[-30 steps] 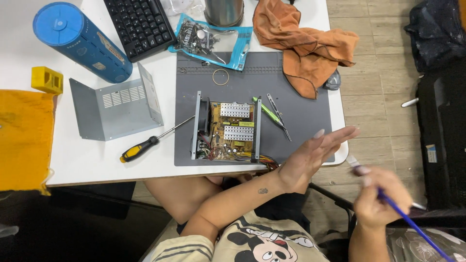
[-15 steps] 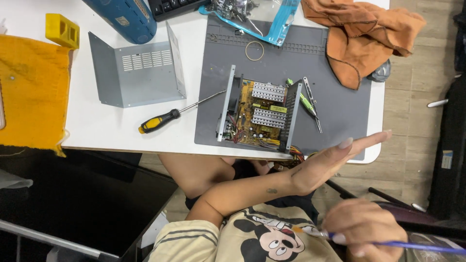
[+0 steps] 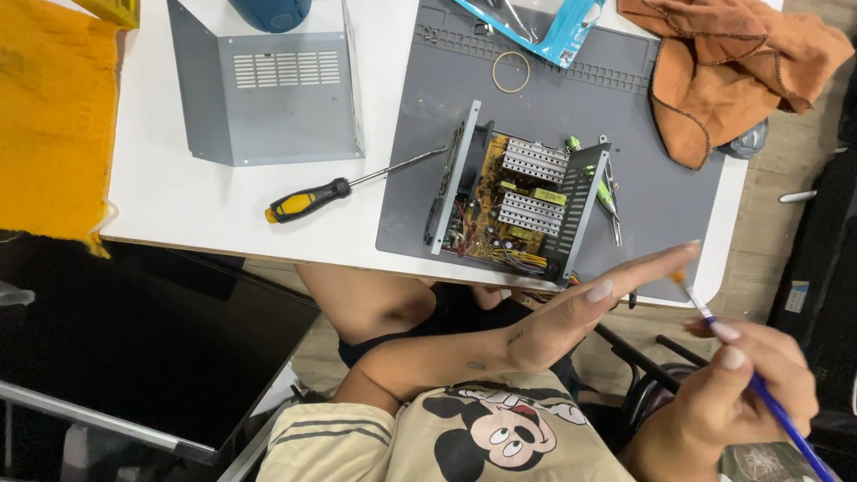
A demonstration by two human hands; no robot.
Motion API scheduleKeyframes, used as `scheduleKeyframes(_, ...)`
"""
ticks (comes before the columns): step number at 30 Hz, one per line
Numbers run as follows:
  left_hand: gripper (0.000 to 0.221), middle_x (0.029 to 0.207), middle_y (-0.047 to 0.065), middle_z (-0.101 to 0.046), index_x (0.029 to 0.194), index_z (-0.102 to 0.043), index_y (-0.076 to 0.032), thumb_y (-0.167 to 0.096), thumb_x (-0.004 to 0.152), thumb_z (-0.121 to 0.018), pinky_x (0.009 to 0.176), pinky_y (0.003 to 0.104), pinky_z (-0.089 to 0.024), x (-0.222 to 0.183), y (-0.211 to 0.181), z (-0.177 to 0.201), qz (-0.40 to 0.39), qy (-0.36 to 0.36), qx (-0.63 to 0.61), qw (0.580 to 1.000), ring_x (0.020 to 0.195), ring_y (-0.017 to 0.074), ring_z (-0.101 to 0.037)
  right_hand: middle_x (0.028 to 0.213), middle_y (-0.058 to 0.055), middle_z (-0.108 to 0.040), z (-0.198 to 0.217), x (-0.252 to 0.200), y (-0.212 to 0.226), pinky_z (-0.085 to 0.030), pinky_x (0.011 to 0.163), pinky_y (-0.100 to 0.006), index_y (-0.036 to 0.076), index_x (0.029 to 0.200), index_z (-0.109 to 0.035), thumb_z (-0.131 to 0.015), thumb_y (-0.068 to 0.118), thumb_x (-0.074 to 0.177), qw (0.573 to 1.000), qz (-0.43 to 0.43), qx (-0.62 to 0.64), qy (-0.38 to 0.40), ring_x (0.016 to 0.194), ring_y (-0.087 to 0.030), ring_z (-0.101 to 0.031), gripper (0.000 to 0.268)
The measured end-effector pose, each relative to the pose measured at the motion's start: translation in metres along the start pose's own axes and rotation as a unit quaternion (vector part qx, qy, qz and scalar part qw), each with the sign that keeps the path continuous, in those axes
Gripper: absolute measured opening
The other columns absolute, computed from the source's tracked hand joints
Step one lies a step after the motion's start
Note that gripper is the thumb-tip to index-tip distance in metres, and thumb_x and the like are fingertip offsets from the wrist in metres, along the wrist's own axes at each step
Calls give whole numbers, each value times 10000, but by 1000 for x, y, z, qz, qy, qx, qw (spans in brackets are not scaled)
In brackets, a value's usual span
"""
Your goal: Cleaning the internal components of a computer power supply unit using a small brush to remove dust.
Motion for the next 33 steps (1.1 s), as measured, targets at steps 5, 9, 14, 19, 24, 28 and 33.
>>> scheduleKeyframes(5,904,1809,144,-205,1686,-224,-3,-681,1092,-295,1529,459,-55,4,-3,2,11,4,-32,999,1753,226,-139,816,-203,-689,-14,-5,34,-617,680,-343,86,800,-636,-588,285,961,969,-94,193,119,644,-269,-704,260)
scheduleKeyframes(9,919,1832,103,-227,1723,-232,-53,-690,1081,-394,1574,455,-44,-8,-12,6,-32,24,-54,998,1785,208,-153,1043,-358,-567,-7,22,-37,-513,650,-433,-73,1148,-456,-576,211,1248,996,-29,75,-48,676,-387,-550,324)
scheduleKeyframes(14,755,1792,99,-307,1701,-300,-147,-481,1059,-518,1528,564,-183,-39,-60,28,-165,-18,102,981,1738,280,-264,1028,-254,-558,-18,13,-37,-522,750,-386,-46,1204,-491,-511,224,1266,992,-79,89,-44,803,-368,-664,278)
scheduleKeyframes(19,437,1416,121,-637,1426,-552,-87,-307,1051,-599,1258,482,-482,-66,-90,70,-267,-256,423,827,1386,292,-594,1005,-265,-697,-53,1,-25,-595,924,-403,3,1067,-483,-475,130,1139,960,-195,165,119,995,-352,-732,147)
scheduleKeyframes(24,438,1430,142,-624,1404,-587,-31,-279,1043,-600,1217,417,-457,-78,-96,88,-159,-358,540,745,1378,292,-584,1455,-240,-603,-77,-13,-8,-571,876,-344,93,1088,-387,-882,198,758,932,-204,98,281,1364,-324,-628,604)
scheduleKeyframes(28,439,1452,152,-602,1428,-571,-32,-280,1066,-586,1231,424,-445,-67,-87,91,-153,-353,538,751,1402,300,-574,1396,-247,-604,-88,-20,-4,-534,1018,-425,94,1072,-393,-874,200,808,951,-134,42,276,1350,-361,-621,558)
scheduleKeyframes(33,440,1449,149,-581,1424,-577,-43,-323,1086,-541,1235,408,-451,-55,-76,95,-147,-378,443,800,1405,286,-573,1330,-204,-655,-91,-21,-3,-542,966,-395,82,1012,-397,-840,168,858,960,-148,31,234,1237,-307,-680,477)
Point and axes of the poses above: each hand's wrist, its own x-axis towards the middle knuckle, its own z-axis out of the back of the hand, y = z × x, the point moved 2 cm from there along x, towards the middle knuckle
